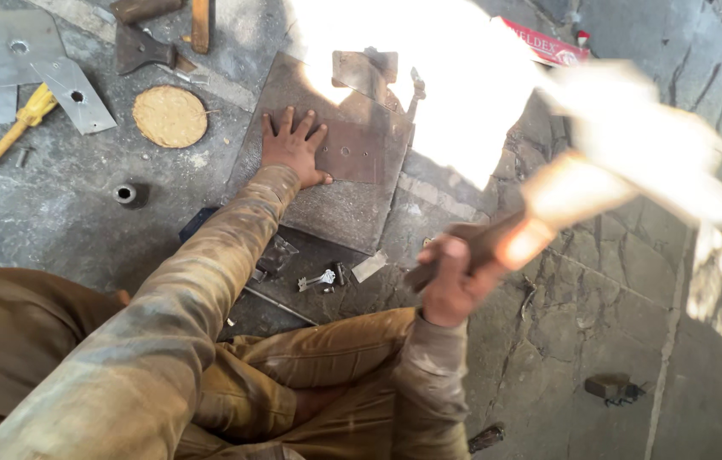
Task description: The person sits on the floor and uses a hammer and punch to create holes in a rectangular metal plate. They repeatedly position the punch, strike it with the hammer, and adjust the plate on a metal block. The person also places small metal components into the holes and continues hammering.
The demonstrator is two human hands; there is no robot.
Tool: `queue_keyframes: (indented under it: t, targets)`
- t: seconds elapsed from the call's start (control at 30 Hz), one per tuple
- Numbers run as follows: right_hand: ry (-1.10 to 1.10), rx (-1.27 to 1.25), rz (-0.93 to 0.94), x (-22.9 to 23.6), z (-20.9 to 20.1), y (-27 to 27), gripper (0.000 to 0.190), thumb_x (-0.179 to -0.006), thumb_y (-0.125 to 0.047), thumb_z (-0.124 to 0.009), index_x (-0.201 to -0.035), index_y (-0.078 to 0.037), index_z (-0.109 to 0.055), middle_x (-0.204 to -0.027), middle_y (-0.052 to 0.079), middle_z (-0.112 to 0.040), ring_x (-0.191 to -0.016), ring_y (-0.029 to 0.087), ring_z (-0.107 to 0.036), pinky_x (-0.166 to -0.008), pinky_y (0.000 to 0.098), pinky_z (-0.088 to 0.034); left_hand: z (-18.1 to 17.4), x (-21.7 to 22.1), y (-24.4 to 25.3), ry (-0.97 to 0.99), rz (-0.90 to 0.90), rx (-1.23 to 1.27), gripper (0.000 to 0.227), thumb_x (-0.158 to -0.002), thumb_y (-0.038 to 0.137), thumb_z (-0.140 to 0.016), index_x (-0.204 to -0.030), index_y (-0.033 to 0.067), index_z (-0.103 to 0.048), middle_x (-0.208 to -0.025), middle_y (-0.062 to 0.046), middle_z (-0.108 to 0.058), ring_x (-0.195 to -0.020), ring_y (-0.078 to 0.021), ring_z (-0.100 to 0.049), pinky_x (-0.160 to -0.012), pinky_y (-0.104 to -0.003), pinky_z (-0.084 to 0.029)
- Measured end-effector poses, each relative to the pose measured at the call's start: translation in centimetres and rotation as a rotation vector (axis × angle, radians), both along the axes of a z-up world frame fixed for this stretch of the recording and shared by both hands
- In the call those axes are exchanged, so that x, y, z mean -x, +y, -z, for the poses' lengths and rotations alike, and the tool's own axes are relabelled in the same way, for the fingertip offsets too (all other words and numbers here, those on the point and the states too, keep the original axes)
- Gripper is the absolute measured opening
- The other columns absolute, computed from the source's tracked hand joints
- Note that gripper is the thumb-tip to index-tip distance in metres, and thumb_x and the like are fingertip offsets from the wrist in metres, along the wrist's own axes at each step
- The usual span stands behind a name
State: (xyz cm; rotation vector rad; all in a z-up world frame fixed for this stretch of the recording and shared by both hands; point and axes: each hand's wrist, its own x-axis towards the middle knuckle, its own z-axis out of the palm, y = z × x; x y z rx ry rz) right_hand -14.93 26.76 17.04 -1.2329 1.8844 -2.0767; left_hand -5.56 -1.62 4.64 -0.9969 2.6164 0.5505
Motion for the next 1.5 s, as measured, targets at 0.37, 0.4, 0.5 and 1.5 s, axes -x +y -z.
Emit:
queue_keyframes:
  t: [0.37,0.4,0.5,1.5]
  targets:
    - [-0.267,-0.818,0.065,0.2,10.9,-2.3,0.077,-0.103,-0.012,-0.051,-0.167,-0.034,-0.014,-0.085,0.004,-0.067,-0.049,0.011,-0.05,-0.04,0.028,-0.05,1.0,-0.1,0.0,0.061,-0.014,-0.007,0.108,-0.072,0.079,-0.069,-0.161,0.0347,-0.027,-0.171,0.0,-0.015,-0.157,-0.032,-0.003,-0.121,-0.069,0.001]
    - [-0.208,-0.719,0.068,0.3,10.9,-2.0,0.077,-0.104,-0.012,-0.052,-0.166,-0.035,-0.014,-0.082,0.007,-0.066,-0.05,0.011,-0.053,-0.041,0.0282,-0.05,1.1,-0.1,-0.2,0.066,-0.011,0.002,0.108,-0.072,0.079,-0.069,-0.161,0.0345,-0.027,-0.171,0.0,-0.015,-0.157,-0.0324,-0.003,-0.121,-0.069,0.0]
    - [-0.066,-0.618,0.152,0.3,11.6,-1.8,0.079,-0.104,-0.014,-0.053,-0.165,-0.037,-0.008,-0.077,0.012,-0.068,-0.048,0.011,-0.052,-0.04,0.0284,-0.049,1.6,0.0,0.1,0.09,-0.021,0.014,0.109,-0.071,0.08,-0.069,-0.161,0.0341,-0.028,-0.172,0.0,-0.016,-0.158,-0.0324,-0.005,-0.122,-0.068,0.0]
    - [0.006,-0.611,0.062,-0.4,11.9,-1.8,0.077,-0.107,-0.017,-0.054,-0.169,-0.028,-0.01,-0.074,0.007,-0.065,-0.052,0.012,-0.058,-0.045,0.0283,-0.054,2.3,3.9,0.4,0.117,0.102,-0.077,0.13,-0.061,0.076,-0.081,-0.164,0.0292,-0.017,-0.172,0.009,-0.01,-0.158,-0.024,0.001,-0.127,-0.052,0.002]
